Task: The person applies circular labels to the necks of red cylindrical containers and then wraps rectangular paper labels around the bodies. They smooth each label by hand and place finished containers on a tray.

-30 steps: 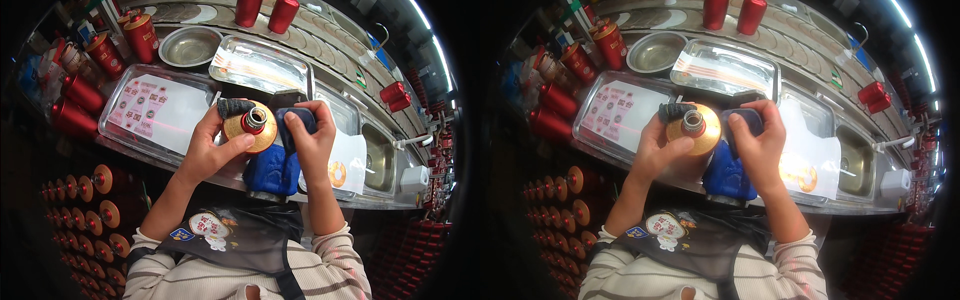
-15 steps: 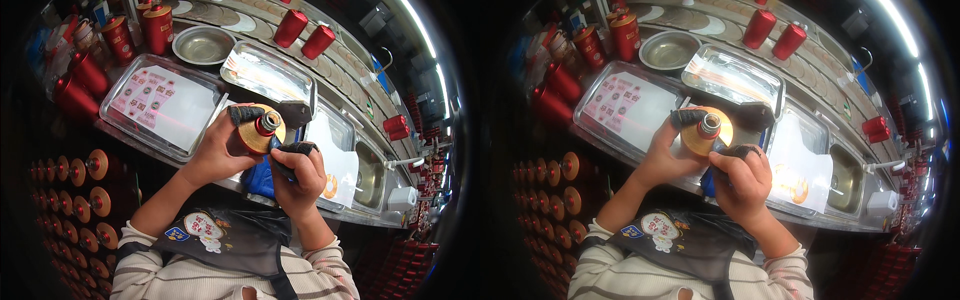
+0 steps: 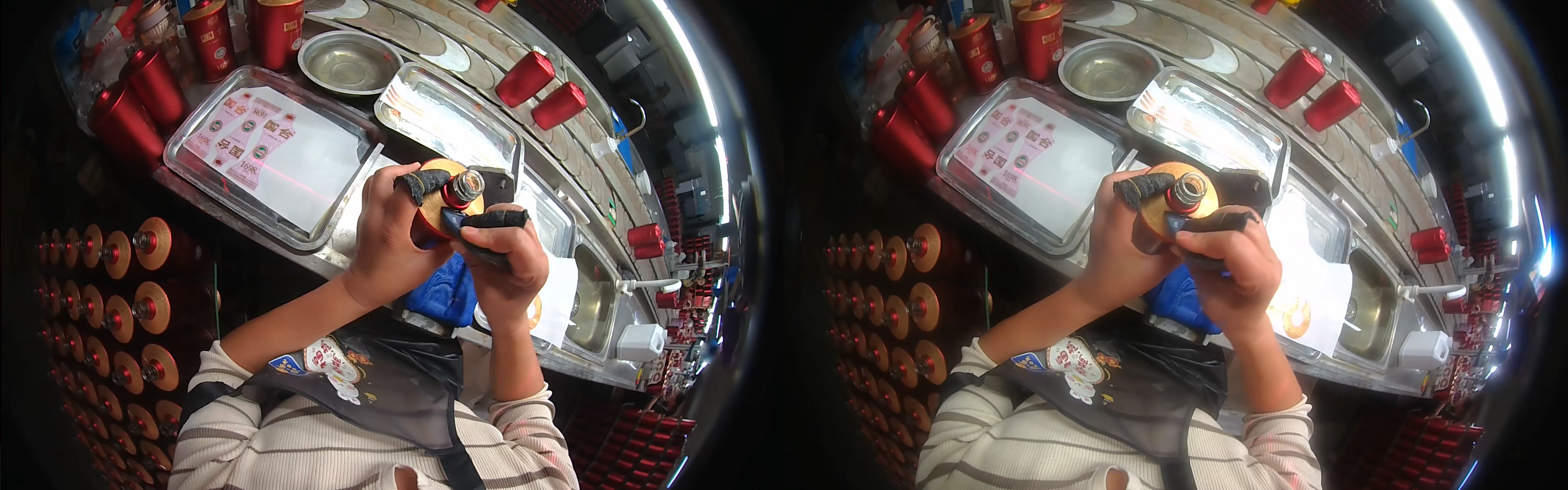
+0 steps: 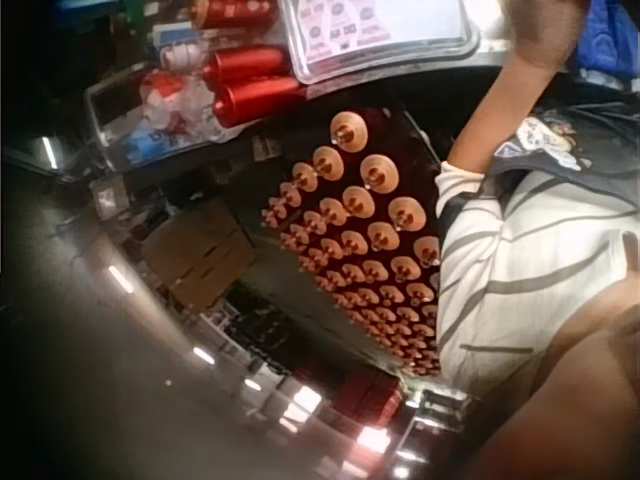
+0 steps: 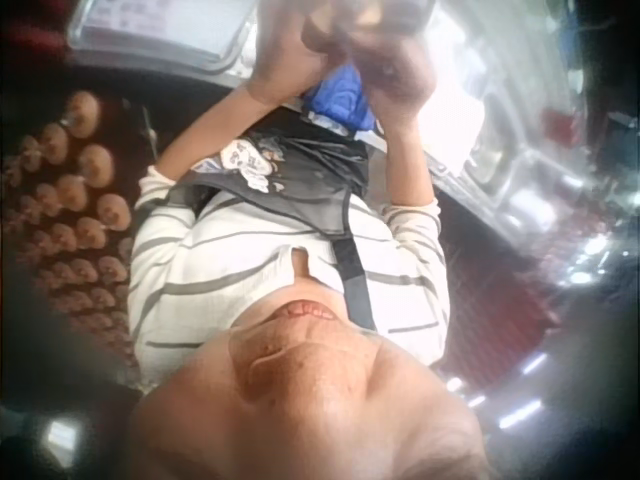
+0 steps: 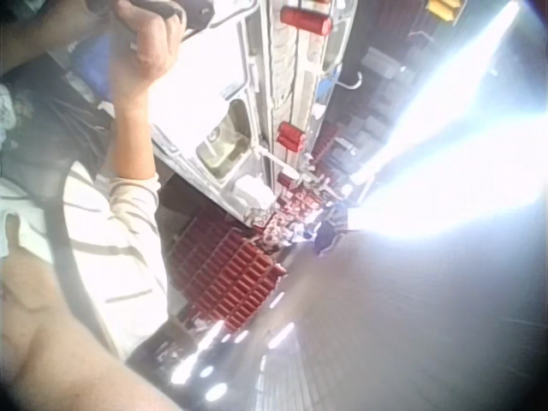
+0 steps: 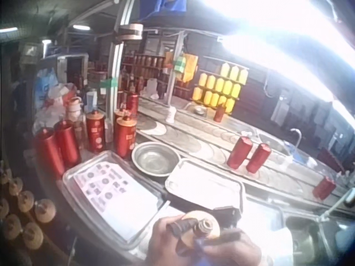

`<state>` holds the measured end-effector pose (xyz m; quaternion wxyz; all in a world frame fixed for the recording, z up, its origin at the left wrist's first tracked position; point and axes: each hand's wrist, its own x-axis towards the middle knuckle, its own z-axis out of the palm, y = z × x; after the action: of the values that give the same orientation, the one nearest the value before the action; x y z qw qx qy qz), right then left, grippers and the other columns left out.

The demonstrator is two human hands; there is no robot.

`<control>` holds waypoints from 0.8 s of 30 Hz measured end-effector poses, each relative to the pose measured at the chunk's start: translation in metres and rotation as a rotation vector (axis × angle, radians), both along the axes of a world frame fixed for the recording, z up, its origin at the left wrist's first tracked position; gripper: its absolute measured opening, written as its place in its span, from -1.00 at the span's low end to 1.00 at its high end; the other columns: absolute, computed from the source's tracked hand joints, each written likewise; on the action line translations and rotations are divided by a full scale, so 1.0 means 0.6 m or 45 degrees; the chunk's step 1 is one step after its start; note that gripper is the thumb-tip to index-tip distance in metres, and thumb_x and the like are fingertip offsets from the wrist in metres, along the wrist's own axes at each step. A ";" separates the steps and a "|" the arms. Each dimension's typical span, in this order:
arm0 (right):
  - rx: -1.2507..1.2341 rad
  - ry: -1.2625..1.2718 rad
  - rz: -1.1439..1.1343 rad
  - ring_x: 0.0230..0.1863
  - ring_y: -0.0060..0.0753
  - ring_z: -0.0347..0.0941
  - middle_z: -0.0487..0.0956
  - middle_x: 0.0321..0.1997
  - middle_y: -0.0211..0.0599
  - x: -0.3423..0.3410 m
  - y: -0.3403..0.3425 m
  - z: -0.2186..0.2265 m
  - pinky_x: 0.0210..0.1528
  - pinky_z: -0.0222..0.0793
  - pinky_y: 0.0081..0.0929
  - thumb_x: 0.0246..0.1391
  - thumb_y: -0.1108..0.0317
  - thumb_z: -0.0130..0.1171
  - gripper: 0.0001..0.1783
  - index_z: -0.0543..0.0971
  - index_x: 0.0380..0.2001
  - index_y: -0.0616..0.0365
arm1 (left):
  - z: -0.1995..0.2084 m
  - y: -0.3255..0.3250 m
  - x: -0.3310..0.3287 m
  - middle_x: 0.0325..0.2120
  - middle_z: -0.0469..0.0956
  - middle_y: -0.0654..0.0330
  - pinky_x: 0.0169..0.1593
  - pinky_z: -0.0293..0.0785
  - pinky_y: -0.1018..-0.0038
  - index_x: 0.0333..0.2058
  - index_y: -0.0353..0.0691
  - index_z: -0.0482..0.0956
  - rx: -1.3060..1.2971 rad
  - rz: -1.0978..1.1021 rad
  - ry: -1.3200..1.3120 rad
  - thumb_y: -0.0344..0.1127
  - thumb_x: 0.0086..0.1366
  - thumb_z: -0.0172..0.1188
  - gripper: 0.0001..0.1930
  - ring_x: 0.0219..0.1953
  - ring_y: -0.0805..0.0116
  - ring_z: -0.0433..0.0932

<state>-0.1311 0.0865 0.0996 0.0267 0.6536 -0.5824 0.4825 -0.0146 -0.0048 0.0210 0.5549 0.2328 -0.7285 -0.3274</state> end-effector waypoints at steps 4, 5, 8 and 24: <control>-0.021 0.060 0.152 -0.26 -0.12 0.56 0.60 -0.35 -0.22 0.022 -0.002 0.005 -0.16 0.48 -0.29 -0.35 0.76 0.36 -0.58 0.70 -0.31 0.18 | -0.009 0.006 -0.001 0.02 0.36 -0.02 0.11 0.36 0.07 0.13 -0.20 0.39 -0.074 0.103 -0.050 -0.23 -0.16 0.59 -0.17 0.05 -0.11 0.38; -0.011 -0.076 0.073 -0.26 -0.11 0.55 0.58 -0.36 -0.22 0.019 0.007 0.006 -0.16 0.48 -0.28 -0.35 0.76 0.35 -0.58 0.70 -0.30 0.19 | -0.006 0.009 0.000 0.00 0.36 -0.02 0.10 0.35 0.07 0.13 -0.21 0.39 -0.042 0.089 -0.052 -0.19 -0.13 0.57 -0.18 0.04 -0.10 0.38; -0.026 0.023 -0.029 -0.27 -0.18 0.55 0.58 -0.34 -0.23 0.013 0.005 0.000 -0.17 0.47 -0.36 -0.26 0.76 0.36 -0.63 0.69 -0.29 0.21 | -0.011 0.011 -0.011 -0.05 0.36 0.01 0.07 0.34 0.07 0.16 -0.24 0.37 -0.024 0.195 -0.035 -0.10 -0.08 0.55 -0.16 0.01 -0.08 0.38; 0.054 -0.064 -0.017 -0.27 -0.40 0.53 0.64 -0.32 -0.29 0.000 0.003 0.005 -0.22 0.41 -0.52 -0.18 0.70 0.45 -0.68 0.67 -0.29 0.20 | -0.032 -0.011 0.003 0.07 0.38 -0.17 0.21 0.36 0.07 0.27 -0.29 0.14 0.167 -0.210 -0.180 -0.11 -0.14 0.58 0.05 0.11 -0.25 0.38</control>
<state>-0.1311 0.0880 0.1025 0.0013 0.6379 -0.5972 0.4862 -0.0128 -0.0115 0.0020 0.4568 0.2303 -0.7596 -0.4017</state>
